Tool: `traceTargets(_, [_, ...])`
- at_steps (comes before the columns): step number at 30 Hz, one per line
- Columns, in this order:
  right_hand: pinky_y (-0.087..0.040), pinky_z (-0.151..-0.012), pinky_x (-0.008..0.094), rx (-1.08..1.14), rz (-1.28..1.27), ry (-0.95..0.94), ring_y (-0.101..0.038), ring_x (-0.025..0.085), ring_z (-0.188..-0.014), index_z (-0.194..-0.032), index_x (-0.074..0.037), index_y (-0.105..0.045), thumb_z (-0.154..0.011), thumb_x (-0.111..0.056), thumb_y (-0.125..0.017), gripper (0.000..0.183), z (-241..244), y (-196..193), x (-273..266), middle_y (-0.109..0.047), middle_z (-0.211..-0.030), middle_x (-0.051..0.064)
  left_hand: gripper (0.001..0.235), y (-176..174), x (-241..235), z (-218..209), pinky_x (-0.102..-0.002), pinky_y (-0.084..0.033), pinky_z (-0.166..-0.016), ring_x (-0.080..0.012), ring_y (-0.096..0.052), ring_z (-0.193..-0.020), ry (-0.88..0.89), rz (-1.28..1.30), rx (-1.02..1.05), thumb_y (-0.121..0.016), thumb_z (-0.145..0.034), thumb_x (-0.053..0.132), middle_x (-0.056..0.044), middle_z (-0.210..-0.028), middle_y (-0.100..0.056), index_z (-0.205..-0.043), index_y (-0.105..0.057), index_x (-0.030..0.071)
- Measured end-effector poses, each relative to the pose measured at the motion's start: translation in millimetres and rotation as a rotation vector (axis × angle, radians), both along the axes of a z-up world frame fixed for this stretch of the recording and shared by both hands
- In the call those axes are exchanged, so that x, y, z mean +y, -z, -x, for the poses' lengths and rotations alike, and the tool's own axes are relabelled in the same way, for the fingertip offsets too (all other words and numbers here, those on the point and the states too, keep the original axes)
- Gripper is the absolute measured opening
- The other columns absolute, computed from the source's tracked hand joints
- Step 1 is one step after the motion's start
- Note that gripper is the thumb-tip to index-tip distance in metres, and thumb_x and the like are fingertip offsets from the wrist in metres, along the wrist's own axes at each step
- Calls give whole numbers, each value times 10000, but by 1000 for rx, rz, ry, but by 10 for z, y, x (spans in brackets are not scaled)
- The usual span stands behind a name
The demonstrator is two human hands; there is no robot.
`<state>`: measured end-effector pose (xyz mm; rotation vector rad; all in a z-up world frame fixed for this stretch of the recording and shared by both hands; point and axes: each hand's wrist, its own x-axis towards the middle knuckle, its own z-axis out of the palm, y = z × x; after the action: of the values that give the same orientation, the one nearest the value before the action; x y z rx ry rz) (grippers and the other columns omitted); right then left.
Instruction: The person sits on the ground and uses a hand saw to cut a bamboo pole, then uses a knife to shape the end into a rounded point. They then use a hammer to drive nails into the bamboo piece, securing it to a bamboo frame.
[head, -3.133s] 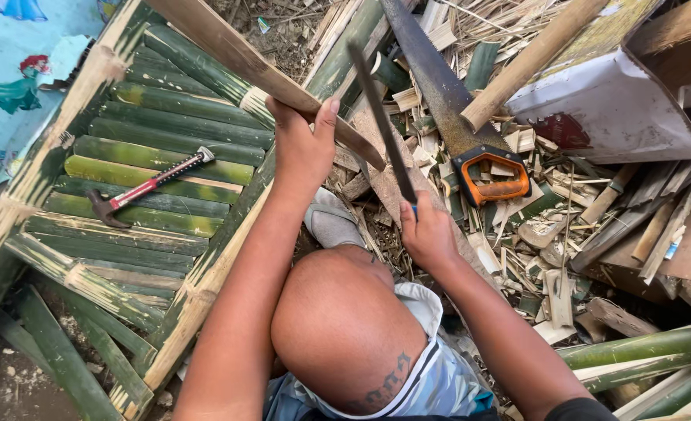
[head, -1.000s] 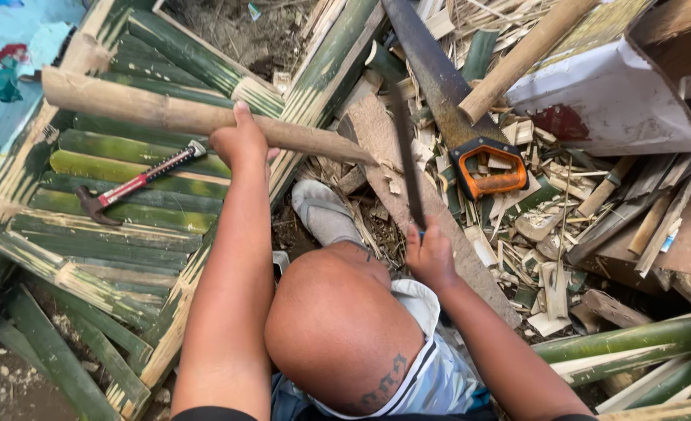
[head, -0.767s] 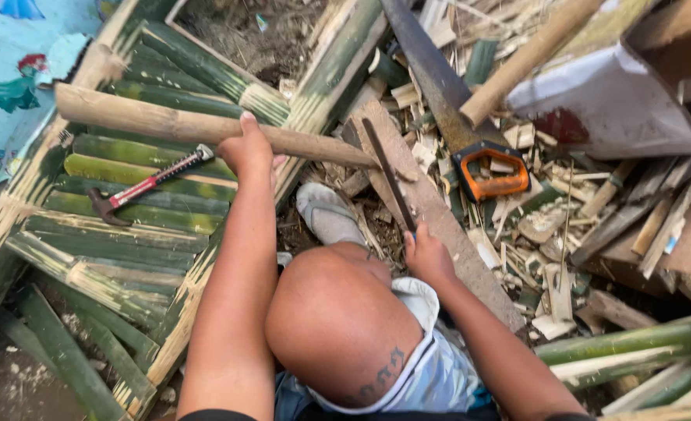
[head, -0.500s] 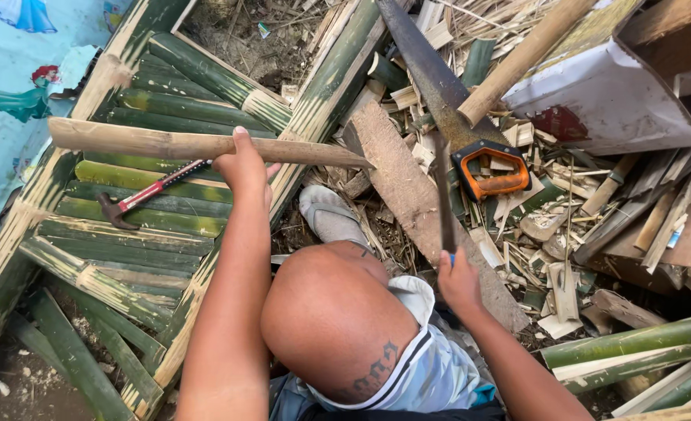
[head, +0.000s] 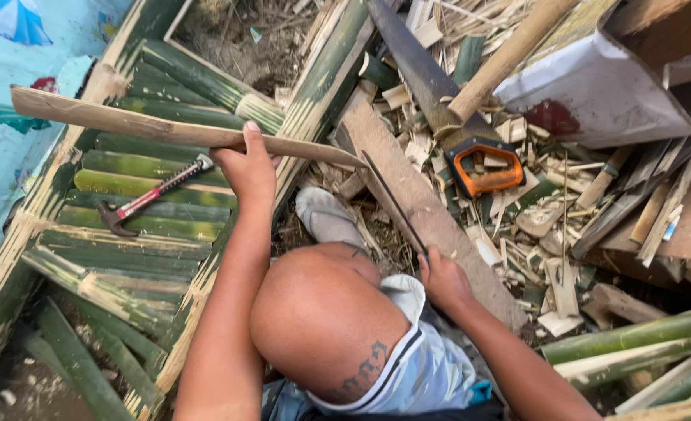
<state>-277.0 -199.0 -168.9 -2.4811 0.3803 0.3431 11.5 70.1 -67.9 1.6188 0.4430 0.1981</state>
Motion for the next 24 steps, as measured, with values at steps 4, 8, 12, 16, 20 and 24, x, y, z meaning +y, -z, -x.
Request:
traceTargets(4, [-548, -688, 557, -205, -142, 120, -688, 495, -776, -1223, -50, -547, -980, -303, -584, 353, 42, 57, -20, -705, -845, 273, 592, -14, -35, -11, -369, -649, -636, -250, -710, -947, 22, -51, -47, -668, -981, 295, -212, -1192, -593, -1302, -300, -40])
traceTargets(8, [-529, -687, 576, -266, -132, 53, -672, 517, -794, -1247, -37, -536, -981, -290, -594, 371, 47, 109, -54, -691, -844, 300, 584, 35, 21, -40, -385, -693, -638, -263, -713, -962, 13, -2, -31, -663, -978, 292, -222, -1216, -594, -1298, -303, -37])
traceTargets(12, [-529, -739, 583, 40, -18, 22, -678, 511, -815, -1192, -48, -540, -1030, -319, -559, 316, -46, 139, -53, -703, -852, 283, 576, 67, 160, -45, -435, -653, -723, -280, -663, -1093, 24, 119, 30, -644, -971, 289, -202, -1317, -499, -1291, -281, -23])
traceTargets(16, [-536, -690, 579, -152, -145, 110, -676, 518, -791, -1220, -52, -514, -973, -335, -550, 377, 12, 154, -64, -680, -803, 301, 566, 205, 252, 12, -474, -646, -770, -301, -620, -1157, 3, 180, 37, -626, -978, 298, -198, -1349, -465, -1301, -283, -16])
traceTargets(20, [-523, -747, 592, 89, 4, 3, -675, 512, -813, -1189, -58, -518, -1019, -322, -530, 314, 44, 124, -44, -702, -845, 278, 564, 252, 269, 33, -487, -645, -771, -297, -633, -1128, -39, 184, 62, -631, -979, 294, -202, -1316, -490, -1300, -292, -24])
traceTargets(24, [-514, -709, 593, -33, -73, 23, -659, 527, -795, -1190, -34, -511, -1014, -327, -523, 343, -44, 104, -50, -690, -849, 295, 521, 213, 274, 9, -490, -643, -716, -294, -678, -1027, -126, 189, 132, -609, -985, 300, -203, -1247, -542, -1274, -351, -48])
